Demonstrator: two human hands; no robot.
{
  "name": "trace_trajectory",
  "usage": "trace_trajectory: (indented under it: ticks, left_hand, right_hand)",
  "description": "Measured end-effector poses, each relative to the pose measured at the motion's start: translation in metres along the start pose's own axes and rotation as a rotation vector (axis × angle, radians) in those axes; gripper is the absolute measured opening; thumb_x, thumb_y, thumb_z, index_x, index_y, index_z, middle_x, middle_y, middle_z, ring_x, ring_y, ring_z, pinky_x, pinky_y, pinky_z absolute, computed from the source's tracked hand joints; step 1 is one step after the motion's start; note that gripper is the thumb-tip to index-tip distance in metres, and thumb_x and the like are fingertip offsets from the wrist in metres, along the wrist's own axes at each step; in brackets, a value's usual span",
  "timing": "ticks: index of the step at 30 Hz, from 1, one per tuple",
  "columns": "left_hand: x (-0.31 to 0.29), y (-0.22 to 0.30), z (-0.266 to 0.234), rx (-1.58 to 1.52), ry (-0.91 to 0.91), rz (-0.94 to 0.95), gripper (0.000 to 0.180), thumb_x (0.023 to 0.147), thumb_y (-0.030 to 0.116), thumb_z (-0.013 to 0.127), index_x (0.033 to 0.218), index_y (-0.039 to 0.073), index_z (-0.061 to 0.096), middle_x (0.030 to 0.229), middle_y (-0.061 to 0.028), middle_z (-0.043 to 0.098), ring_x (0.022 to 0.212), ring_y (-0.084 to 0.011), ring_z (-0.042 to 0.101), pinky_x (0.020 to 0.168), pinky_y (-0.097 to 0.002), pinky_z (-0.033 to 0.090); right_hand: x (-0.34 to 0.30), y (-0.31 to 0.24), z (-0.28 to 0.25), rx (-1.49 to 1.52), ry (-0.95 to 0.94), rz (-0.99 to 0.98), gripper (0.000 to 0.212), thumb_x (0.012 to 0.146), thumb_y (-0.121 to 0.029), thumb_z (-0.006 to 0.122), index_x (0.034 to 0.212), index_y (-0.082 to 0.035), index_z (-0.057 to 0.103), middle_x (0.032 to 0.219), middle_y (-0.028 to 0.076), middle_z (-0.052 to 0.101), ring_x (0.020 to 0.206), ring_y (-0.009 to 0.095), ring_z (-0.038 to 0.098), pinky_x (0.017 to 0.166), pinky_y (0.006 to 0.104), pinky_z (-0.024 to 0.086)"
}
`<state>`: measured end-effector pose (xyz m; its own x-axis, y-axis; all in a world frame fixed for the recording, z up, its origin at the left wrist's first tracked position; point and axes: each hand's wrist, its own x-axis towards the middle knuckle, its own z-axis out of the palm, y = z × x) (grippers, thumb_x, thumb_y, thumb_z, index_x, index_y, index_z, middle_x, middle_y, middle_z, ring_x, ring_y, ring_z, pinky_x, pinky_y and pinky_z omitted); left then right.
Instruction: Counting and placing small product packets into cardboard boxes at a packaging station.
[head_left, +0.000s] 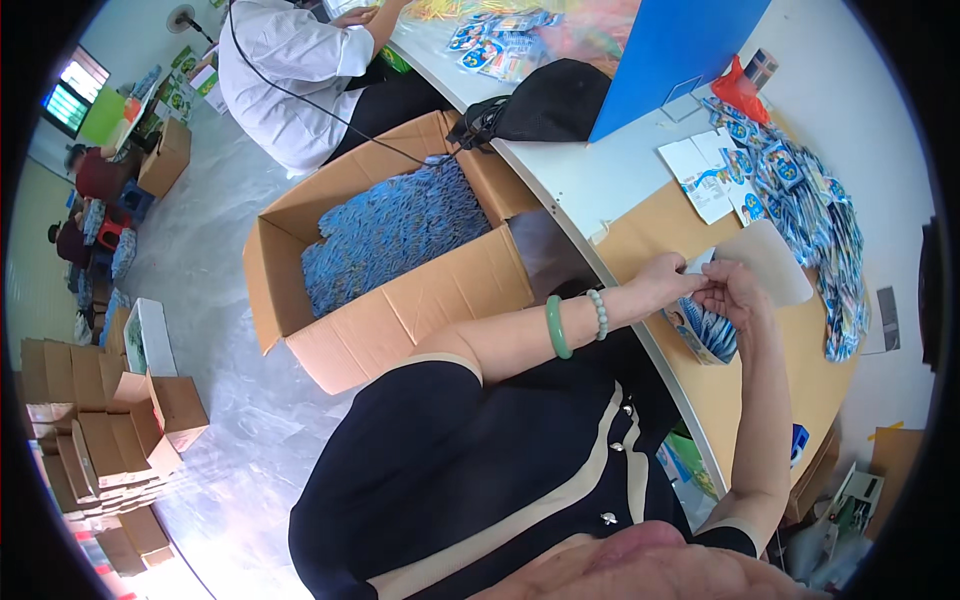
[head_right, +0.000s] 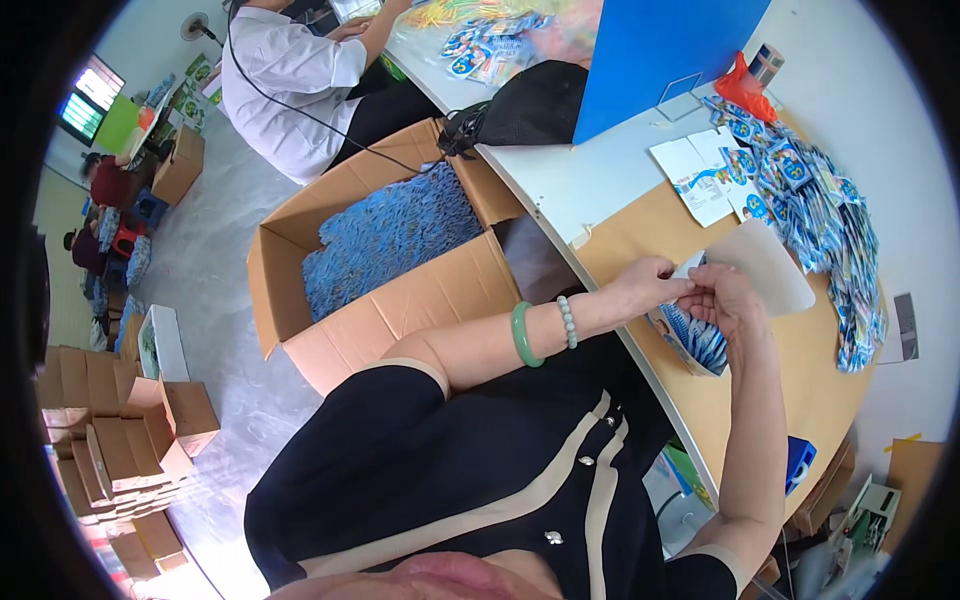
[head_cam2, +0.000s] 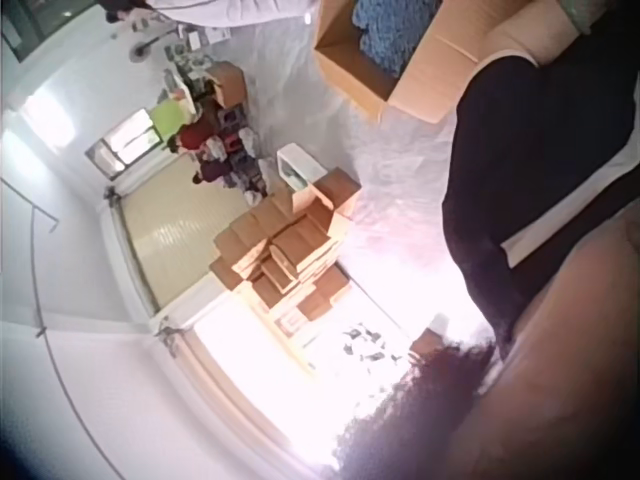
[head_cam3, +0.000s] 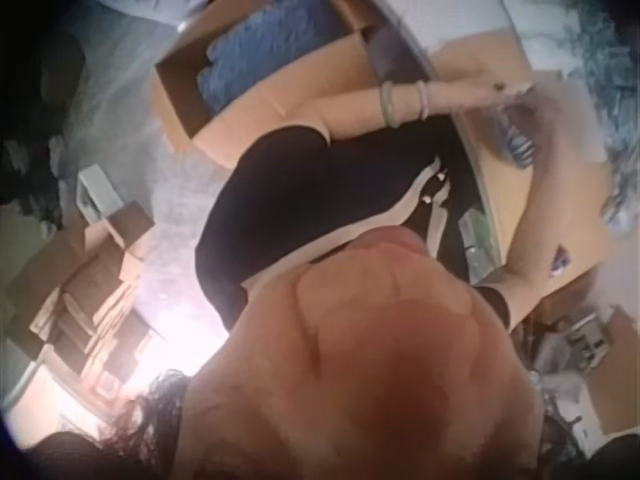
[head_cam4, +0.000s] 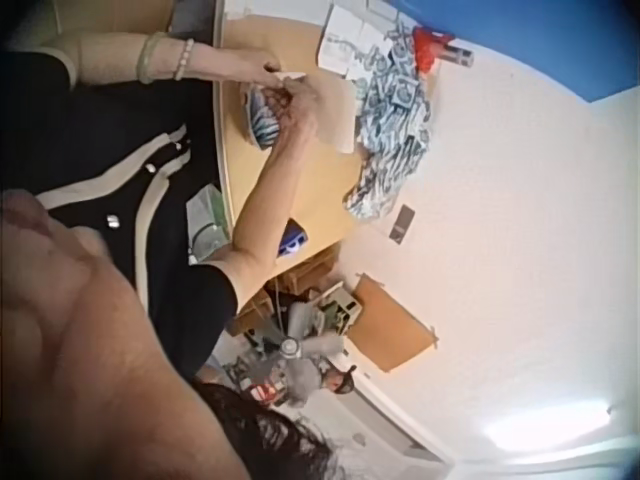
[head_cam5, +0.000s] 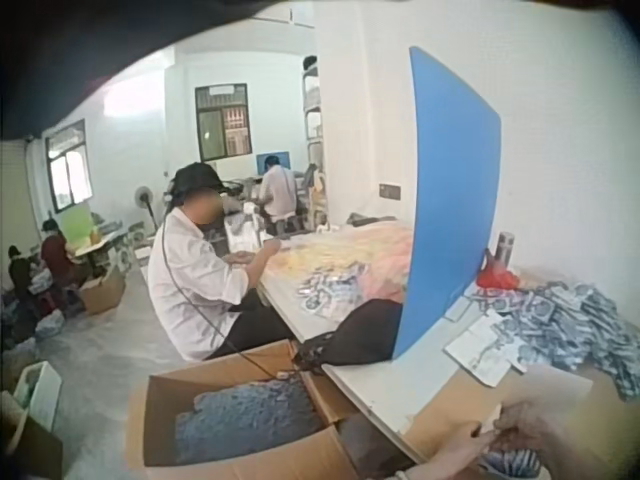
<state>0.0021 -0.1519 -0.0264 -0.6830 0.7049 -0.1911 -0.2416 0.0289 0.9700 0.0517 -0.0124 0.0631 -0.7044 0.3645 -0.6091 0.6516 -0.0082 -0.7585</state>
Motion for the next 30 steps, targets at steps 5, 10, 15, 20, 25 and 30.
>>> trace_trajectory:
  ticks: [5, 10, 15, 20, 25, 30]
  left_hand:
    - [0.015, -0.016, 0.005, -0.057, -0.048, 0.025, 0.038, 0.079, 0.030, 0.072, 0.091, -0.005, 0.064, 0.084, -0.0131, 0.068, 0.077, -0.0196, 0.066, 0.066, -0.0332, 0.051]
    - [0.001, -0.011, 0.014, -0.043, 0.003, 0.067, 0.038, 0.077, 0.029, 0.074, 0.092, -0.005, 0.064, 0.086, -0.0146, 0.068, 0.077, -0.0208, 0.066, 0.068, -0.0344, 0.052]
    - [-0.007, -0.016, 0.014, 0.107, 0.073, 0.134, 0.040, 0.075, 0.027, 0.075, 0.094, -0.006, 0.065, 0.090, -0.0191, 0.069, 0.079, -0.0259, 0.068, 0.070, -0.0372, 0.053]
    - [-0.018, 0.001, 0.018, 0.403, 0.119, 0.135, 0.037, 0.076, 0.025, 0.073, 0.093, -0.007, 0.065, 0.087, -0.0225, 0.069, 0.082, -0.0320, 0.070, 0.072, -0.0403, 0.054]
    - [-0.032, 0.017, 0.014, 0.476, 0.038, 0.052, 0.028, 0.080, 0.022, 0.070, 0.093, -0.003, 0.067, 0.088, -0.0212, 0.070, 0.086, -0.0345, 0.068, 0.078, -0.0410, 0.052]
    - [-0.036, 0.014, 0.014, 0.451, 0.118, 0.200, 0.026, 0.082, 0.022, 0.068, 0.093, -0.001, 0.068, 0.088, -0.0193, 0.070, 0.083, -0.0330, 0.068, 0.075, -0.0403, 0.052]
  right_hand:
    - [0.005, 0.008, -0.007, 0.008, -0.035, 0.009, 0.011, 0.091, -0.013, 0.059, 0.085, -0.004, 0.060, 0.071, 0.006, 0.065, 0.056, 0.015, 0.064, 0.050, 0.0245, 0.052]
    - [-0.008, 0.016, -0.006, -0.099, -0.017, -0.064, 0.008, 0.090, -0.012, 0.058, 0.086, -0.005, 0.059, 0.069, 0.008, 0.064, 0.058, 0.016, 0.065, 0.049, 0.0255, 0.051]
    - [-0.032, 0.023, 0.030, -0.783, 0.511, -0.463, 0.008, 0.083, -0.007, 0.060, 0.089, -0.003, 0.057, 0.068, 0.014, 0.063, 0.055, 0.021, 0.065, 0.048, 0.0334, 0.050]
    - [-0.010, 0.040, 0.013, -1.071, 0.612, -0.722, 0.010, 0.077, -0.005, 0.060, 0.084, 0.000, 0.056, 0.072, 0.021, 0.063, 0.062, 0.035, 0.064, 0.060, 0.0425, 0.051]
    - [-0.005, 0.027, 0.004, -0.680, 0.281, -0.431, 0.009, 0.074, -0.006, 0.060, 0.080, 0.000, 0.057, 0.072, 0.022, 0.063, 0.066, 0.037, 0.064, 0.064, 0.0426, 0.051]
    - [0.012, 0.038, -0.010, -0.841, 0.498, -0.657, 0.009, 0.073, 0.000, 0.062, 0.080, -0.002, 0.056, 0.065, 0.009, 0.060, 0.051, 0.018, 0.061, 0.044, 0.0323, 0.046]
